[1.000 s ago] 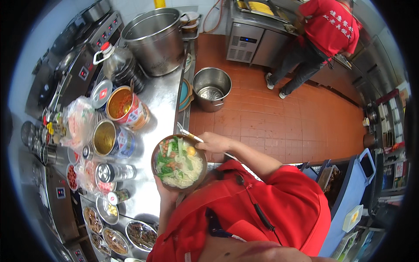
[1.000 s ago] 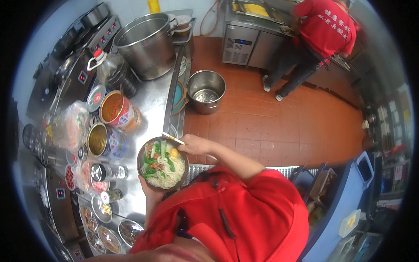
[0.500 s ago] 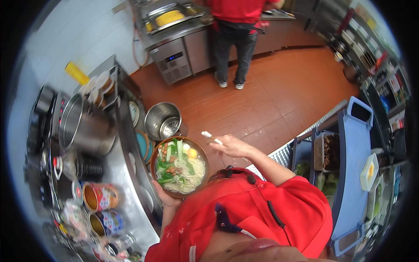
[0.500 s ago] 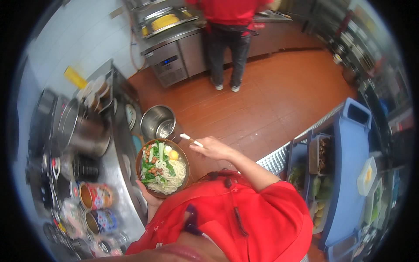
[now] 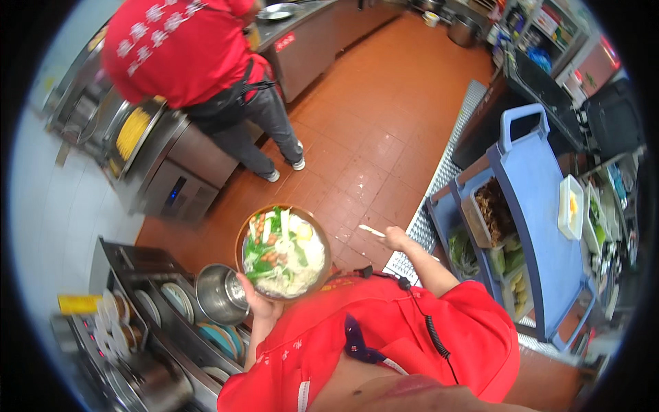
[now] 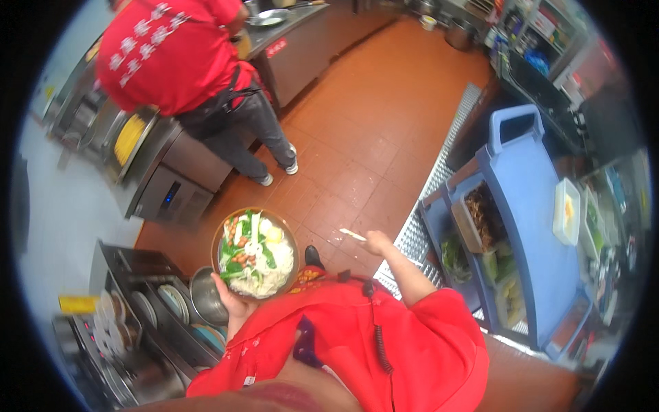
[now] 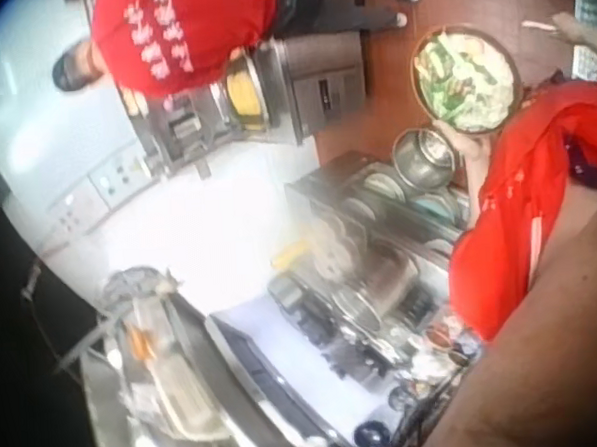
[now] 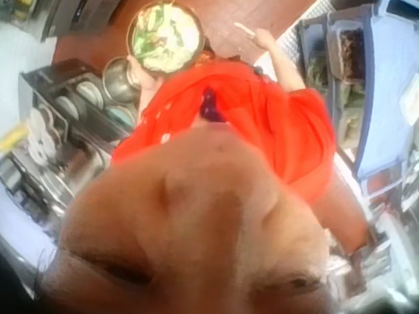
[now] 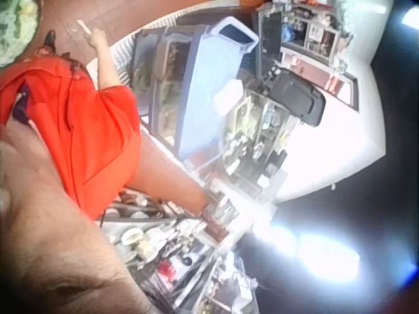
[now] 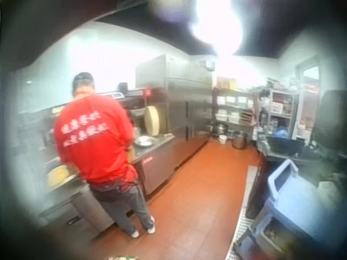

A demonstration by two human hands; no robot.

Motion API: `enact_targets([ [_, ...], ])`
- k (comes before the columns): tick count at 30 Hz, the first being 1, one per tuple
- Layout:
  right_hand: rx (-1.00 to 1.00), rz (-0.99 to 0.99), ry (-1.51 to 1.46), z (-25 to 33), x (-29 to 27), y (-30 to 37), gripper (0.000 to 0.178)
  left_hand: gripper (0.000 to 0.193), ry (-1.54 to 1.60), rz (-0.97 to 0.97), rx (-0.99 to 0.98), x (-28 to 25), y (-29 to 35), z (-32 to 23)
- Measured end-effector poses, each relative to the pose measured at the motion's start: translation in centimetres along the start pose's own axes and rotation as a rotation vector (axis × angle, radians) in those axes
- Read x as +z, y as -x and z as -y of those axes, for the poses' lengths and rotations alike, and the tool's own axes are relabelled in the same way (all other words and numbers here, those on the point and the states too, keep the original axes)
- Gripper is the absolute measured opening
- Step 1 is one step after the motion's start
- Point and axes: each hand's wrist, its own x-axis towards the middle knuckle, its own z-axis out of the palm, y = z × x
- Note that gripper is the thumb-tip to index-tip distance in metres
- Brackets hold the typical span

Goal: The person assembles a noodle bowl by adding sauce from a container, then uses chopsticks to lift and mix the noodles with vegetables and peanuts. The person walks through the kitchen while holding the bowl and places it on a blue tray.

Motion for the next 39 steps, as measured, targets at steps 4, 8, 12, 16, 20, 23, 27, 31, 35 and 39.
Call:
enact_targets([
  [4, 0.123, 0.093, 0.233, -8.3, -4.2, -8.5, 0.044, 0.073, 0.084, 0.221, -0.176, 4.5, -19.8, -0.9],
  [8, 0.406, -0.194, -0.573, -12.7, -7.4, -12.7, 0.039, 0.074, -0.140, 0.276, -0.319, 11.1, -38.4, 0.2],
  [12, 0.745, -0.206, -0.724, -16.3, -12.2, -18.1, 0.048, 0.075, -0.160, 0.355, -0.410, 19.6, -55.6, 5.9],
  [16, 0.851, -0.280, -0.631, -22.4, -22.2, -26.5, 0.050, 0.075, -0.120, 0.416, -0.418, 30.1, -70.1, 13.8],
  [20, 0.907, -0.178, -0.523, -29.1, -38.7, -37.7, 0.051, 0.074, -0.091, 0.396, -0.438, 41.7, -83.1, 20.7],
  [23, 0.680, -0.588, -0.546, -35.0, -55.1, -49.7, 0.038, 0.074, -0.115, 0.441, -0.406, 49.3, -93.2, 25.3],
  [27, 0.271, -0.757, -0.420, -41.3, -75.7, -66.6, 0.027, 0.071, -0.114, 0.451, -0.388, 57.3, -107.5, 30.8],
  [31, 0.253, -0.752, -0.439, -46.9, -91.0, -81.5, 0.029, 0.073, -0.112, 0.398, -0.444, 64.7, -123.5, 36.7],
  [35, 0.550, -0.505, -0.520, -53.5, -100.5, -92.6, 0.038, 0.072, -0.134, 0.349, -0.520, 74.1, -141.7, 41.3],
  [39, 0.788, -0.253, -0.588, -62.3, -105.4, -98.4, 0.038, 0.069, -0.133, 0.441, -0.504, 86.0, -160.3, 46.8],
])
